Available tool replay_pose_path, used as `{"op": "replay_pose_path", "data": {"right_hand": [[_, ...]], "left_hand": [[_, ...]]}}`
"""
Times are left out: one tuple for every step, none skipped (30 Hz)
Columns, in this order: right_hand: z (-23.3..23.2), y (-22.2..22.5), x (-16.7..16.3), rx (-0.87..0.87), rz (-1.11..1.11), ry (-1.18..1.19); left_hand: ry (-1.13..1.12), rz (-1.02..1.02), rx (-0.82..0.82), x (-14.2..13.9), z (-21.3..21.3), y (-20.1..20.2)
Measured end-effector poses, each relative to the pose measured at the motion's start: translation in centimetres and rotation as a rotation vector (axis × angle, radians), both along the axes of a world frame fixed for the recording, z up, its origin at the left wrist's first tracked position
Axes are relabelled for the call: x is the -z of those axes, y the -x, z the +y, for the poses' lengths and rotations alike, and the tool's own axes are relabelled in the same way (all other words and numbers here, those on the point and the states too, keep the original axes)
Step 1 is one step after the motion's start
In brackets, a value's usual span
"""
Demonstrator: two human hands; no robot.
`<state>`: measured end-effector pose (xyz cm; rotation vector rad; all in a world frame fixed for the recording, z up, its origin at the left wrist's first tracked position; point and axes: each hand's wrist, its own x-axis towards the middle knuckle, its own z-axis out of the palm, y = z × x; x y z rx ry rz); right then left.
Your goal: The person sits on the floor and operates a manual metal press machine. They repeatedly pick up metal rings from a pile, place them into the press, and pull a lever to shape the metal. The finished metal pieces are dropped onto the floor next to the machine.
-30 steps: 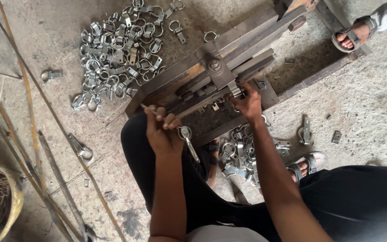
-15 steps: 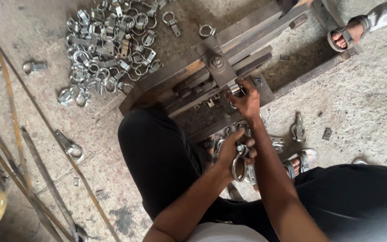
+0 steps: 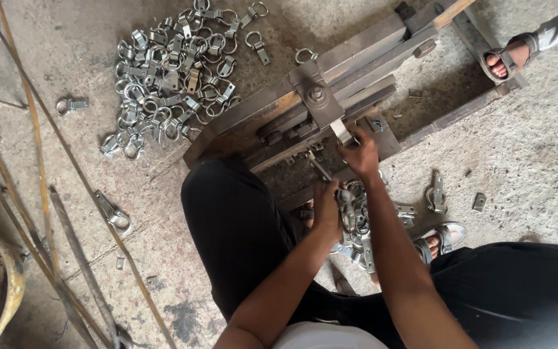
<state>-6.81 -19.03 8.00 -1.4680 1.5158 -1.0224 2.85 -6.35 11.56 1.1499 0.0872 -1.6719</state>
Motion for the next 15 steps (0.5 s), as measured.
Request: {"op": "replay_pose_path", "data": {"right_hand": [[0.3, 0.5, 1.0, 0.016, 0.070, 0.029], [0.5, 1.1, 2.0, 0.030, 0.138, 0.062], [1.0, 1.5, 2.8, 0.189, -0.142, -0.093], [1.4, 2.0, 3.2, 0.340, -0.422, -0.254], [1.5, 2.8, 3.3, 0.572, -0.697, -0.307], [1.5, 3.8, 3.3, 0.807, -0.969, -0.359], [1.3, 5.4, 3.0, 0.931, -0.955, -0.365], [1.1, 6.2, 1.8, 1.054, -0.936, -0.368], [0.6, 6.8, 0.0, 1.028, -0.984, -0.272], [0.0, 7.8, -2.5, 0.999, -1.036, -0.172], [-0.1, 7.7, -4.9, 0.804, -0.930, 0.023], [-0.3, 7.5, -7.5, -0.019, -1.013, 0.524], [0.4, 7.8, -10.3, -0.106, -0.722, 0.502], [1.1, 7.9, -12.8, -0.190, -0.429, 0.471], [1.7, 7.3, -14.5, -0.228, -0.323, 0.455]], "left_hand": [[0.039, -0.041, 0.009, 0.3, -0.1, 0.2], [0.081, -0.084, 0.016, 0.6, -0.2, 0.4], [0.082, -0.115, 0.058, 0.9, -0.3, 0.5], [0.081, -0.145, 0.100, 1.2, -0.5, 0.6], [0.074, -0.174, 0.140, 1.6, -0.5, 0.7], [0.118, -0.194, 0.151, 1.9, -0.6, 0.8], [0.161, -0.216, 0.161, 2.2, -0.6, 1.0], [0.205, -0.237, 0.171, 2.5, -0.7, 1.2], [0.155, -0.229, 0.182, 2.8, -0.7, 1.4], [0.111, -0.224, 0.194, 3.0, -0.8, 1.6], [0.064, -0.218, 0.207, 3.2, -0.8, 1.9], [0.220, -0.292, 0.211, 3.3, -0.8, 2.1], [0.372, -0.366, 0.211, 3.4, -0.9, 2.3], [0.526, -0.437, 0.210, 3.4, -1.0, 2.5], [0.457, -0.426, 0.223, 3.5, -1.0, 2.6]]}}
